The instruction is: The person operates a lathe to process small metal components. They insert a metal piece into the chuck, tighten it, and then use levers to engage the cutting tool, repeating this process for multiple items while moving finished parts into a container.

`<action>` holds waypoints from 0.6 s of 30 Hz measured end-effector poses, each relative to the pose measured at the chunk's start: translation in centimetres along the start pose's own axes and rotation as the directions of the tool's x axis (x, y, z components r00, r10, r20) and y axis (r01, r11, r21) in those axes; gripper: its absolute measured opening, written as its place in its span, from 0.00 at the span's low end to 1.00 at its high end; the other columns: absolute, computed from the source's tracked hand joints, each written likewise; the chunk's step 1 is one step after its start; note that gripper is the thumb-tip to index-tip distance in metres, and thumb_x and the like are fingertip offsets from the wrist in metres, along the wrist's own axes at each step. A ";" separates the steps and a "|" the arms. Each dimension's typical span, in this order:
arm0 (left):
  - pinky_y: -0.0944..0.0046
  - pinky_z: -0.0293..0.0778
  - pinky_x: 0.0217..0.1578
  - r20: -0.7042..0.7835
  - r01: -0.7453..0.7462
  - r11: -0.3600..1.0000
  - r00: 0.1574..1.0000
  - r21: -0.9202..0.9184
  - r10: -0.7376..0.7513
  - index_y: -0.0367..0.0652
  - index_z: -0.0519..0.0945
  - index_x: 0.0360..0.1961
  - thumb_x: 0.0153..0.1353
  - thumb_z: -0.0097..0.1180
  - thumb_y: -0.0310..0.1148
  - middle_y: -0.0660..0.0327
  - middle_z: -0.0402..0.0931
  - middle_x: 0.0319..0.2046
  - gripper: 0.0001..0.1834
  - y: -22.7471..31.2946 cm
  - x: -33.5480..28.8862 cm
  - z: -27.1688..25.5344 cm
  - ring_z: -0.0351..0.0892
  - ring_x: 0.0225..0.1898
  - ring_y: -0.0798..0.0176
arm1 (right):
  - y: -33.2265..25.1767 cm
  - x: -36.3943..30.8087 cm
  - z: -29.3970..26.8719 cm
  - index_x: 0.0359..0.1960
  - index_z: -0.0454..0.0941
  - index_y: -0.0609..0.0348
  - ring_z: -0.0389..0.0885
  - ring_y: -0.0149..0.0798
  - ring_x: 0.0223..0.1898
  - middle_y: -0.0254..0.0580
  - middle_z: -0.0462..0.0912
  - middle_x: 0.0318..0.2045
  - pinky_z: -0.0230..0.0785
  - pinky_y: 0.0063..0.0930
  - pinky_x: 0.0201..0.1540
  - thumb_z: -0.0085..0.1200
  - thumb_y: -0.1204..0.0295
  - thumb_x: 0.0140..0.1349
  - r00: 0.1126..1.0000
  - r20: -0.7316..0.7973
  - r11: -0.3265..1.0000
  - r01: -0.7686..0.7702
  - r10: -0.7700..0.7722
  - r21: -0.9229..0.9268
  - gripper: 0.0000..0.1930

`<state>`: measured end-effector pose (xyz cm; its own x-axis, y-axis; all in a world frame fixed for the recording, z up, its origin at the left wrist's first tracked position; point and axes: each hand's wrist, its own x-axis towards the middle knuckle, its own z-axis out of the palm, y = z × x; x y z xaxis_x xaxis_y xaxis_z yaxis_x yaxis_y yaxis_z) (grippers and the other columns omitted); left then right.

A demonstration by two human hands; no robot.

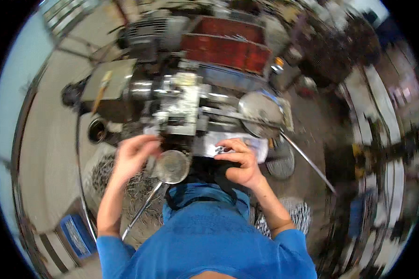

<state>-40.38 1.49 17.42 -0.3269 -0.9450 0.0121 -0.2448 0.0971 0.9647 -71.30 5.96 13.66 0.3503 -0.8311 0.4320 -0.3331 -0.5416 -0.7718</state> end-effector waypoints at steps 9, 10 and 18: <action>0.68 0.74 0.28 0.250 0.098 0.751 0.964 -0.653 0.092 0.34 0.76 0.38 0.65 0.47 0.42 0.55 0.78 0.25 0.18 -2.3 0.7 3.5 0.79 0.24 0.64 | -3.7 7.2 6.4 0.33 0.78 0.63 0.71 0.52 0.47 0.49 0.76 0.47 0.65 0.38 0.50 0.50 0.72 0.33 0.963 0.045 0.964 0.265 -0.264 -0.011 0.19; 0.68 0.74 0.28 0.243 0.099 0.733 0.966 -0.673 0.093 0.34 0.76 0.37 0.65 0.47 0.42 0.56 0.78 0.25 0.18 -2.3 0.7 3.4 0.79 0.24 0.64 | -3.9 7.4 6.6 0.33 0.78 0.63 0.71 0.52 0.47 0.49 0.75 0.48 0.65 0.38 0.50 0.50 0.73 0.33 0.962 0.047 0.962 0.271 -0.269 -0.031 0.19; 0.73 0.66 0.19 0.048 -0.119 0.993 0.992 -0.023 0.120 0.36 0.78 0.25 0.58 0.57 0.40 0.64 0.73 0.15 0.16 -1.4 1.2 1.9 0.71 0.18 0.75 | -4.3 8.8 7.3 0.29 0.77 0.61 0.72 0.49 0.37 0.47 0.74 0.36 0.69 0.37 0.39 0.53 0.72 0.34 0.933 0.144 0.890 0.358 -0.330 -0.281 0.15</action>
<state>-42.12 0.82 15.56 -0.3976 -0.9103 0.1152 -0.1832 0.2018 0.9621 -60.40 1.88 17.41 0.5628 -0.5787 0.5902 -0.4173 -0.8153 -0.4014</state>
